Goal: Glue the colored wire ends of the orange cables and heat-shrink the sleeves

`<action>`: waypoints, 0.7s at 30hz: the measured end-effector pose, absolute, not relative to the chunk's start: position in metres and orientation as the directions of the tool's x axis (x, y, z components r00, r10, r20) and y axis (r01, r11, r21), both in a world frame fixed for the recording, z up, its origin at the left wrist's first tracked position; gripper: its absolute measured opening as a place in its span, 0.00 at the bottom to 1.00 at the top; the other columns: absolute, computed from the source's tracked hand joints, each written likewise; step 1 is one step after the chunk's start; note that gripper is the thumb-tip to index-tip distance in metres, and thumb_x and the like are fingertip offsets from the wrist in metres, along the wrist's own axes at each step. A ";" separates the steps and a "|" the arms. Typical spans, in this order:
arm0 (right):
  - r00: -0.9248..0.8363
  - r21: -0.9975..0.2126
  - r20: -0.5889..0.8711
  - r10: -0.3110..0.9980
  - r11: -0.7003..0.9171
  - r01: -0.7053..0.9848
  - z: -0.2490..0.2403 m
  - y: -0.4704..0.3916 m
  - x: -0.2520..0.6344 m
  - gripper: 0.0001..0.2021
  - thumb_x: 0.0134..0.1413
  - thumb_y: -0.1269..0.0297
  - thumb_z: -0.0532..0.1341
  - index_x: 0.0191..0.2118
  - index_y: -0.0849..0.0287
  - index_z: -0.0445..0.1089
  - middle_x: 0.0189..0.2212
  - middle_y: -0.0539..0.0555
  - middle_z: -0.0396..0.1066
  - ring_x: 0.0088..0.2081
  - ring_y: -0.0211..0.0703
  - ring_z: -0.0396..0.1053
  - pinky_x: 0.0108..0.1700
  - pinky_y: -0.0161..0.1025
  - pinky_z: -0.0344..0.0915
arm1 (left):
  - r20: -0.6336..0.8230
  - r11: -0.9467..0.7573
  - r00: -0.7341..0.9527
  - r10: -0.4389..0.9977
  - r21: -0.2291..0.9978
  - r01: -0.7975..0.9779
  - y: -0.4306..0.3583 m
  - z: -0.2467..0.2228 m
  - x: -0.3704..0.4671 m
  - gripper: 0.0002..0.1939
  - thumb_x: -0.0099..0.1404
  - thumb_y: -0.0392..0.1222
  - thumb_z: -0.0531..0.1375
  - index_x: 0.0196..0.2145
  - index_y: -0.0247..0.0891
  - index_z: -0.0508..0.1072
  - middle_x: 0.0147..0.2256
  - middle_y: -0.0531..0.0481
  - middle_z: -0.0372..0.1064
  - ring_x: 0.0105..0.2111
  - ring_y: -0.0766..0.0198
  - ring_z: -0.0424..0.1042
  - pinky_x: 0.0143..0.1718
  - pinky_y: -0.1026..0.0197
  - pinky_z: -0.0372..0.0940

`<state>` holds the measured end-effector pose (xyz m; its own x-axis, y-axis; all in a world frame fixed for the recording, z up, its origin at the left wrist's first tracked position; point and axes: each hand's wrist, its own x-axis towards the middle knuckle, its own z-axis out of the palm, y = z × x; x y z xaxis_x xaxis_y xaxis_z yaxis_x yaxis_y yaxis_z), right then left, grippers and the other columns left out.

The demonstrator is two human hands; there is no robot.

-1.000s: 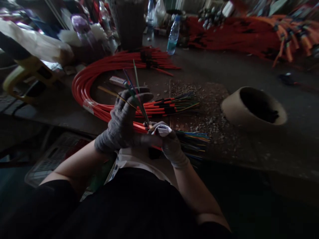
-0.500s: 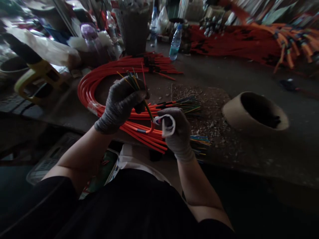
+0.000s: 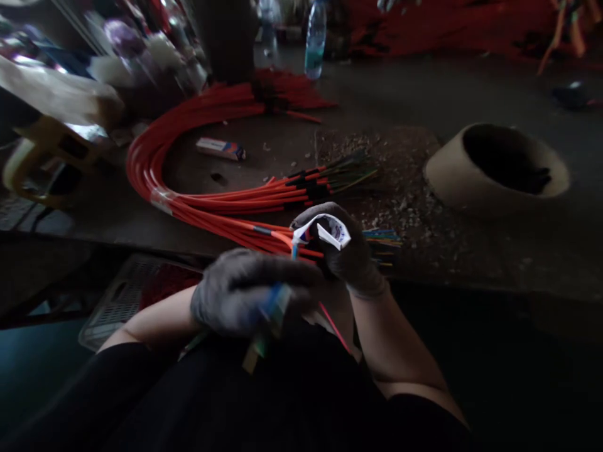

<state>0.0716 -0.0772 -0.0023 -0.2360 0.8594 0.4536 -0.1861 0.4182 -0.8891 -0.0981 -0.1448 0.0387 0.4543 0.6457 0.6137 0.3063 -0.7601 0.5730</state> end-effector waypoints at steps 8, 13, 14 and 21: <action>-0.490 -0.876 0.451 0.746 0.476 -0.080 -0.002 -0.081 0.101 0.13 0.63 0.53 0.63 0.35 0.56 0.78 0.30 0.52 0.75 0.28 0.39 0.70 0.30 0.37 0.67 | 0.642 -0.928 0.669 0.374 0.259 0.269 -0.155 0.011 -0.062 0.17 0.73 0.49 0.54 0.39 0.38 0.79 0.29 0.48 0.77 0.24 0.67 0.72 0.24 0.64 0.67; -0.711 -0.871 0.358 0.605 0.490 -0.022 0.008 -0.072 0.099 0.08 0.59 0.58 0.66 0.35 0.57 0.78 0.28 0.51 0.75 0.30 0.39 0.70 0.34 0.37 0.67 | 0.655 -0.917 0.642 0.399 0.295 0.269 -0.158 0.013 -0.062 0.17 0.74 0.49 0.54 0.37 0.33 0.77 0.27 0.49 0.75 0.23 0.68 0.71 0.22 0.64 0.66; -0.683 -0.896 0.340 0.647 0.443 -0.027 0.007 -0.072 0.099 0.08 0.59 0.59 0.66 0.35 0.57 0.78 0.28 0.51 0.74 0.29 0.38 0.69 0.33 0.37 0.67 | 0.643 -0.907 0.640 0.421 0.314 0.281 -0.160 0.012 -0.062 0.18 0.74 0.49 0.54 0.37 0.33 0.76 0.26 0.49 0.75 0.23 0.67 0.71 0.22 0.64 0.66; -0.278 -0.934 0.357 0.892 0.340 -0.108 -0.034 -0.076 0.112 0.12 0.52 0.51 0.70 0.34 0.55 0.79 0.36 0.55 0.77 0.36 0.43 0.74 0.37 0.40 0.73 | 0.670 -0.874 0.565 0.482 0.319 0.367 -0.139 0.021 -0.081 0.14 0.72 0.49 0.57 0.49 0.42 0.76 0.43 0.46 0.79 0.34 0.64 0.78 0.35 0.64 0.73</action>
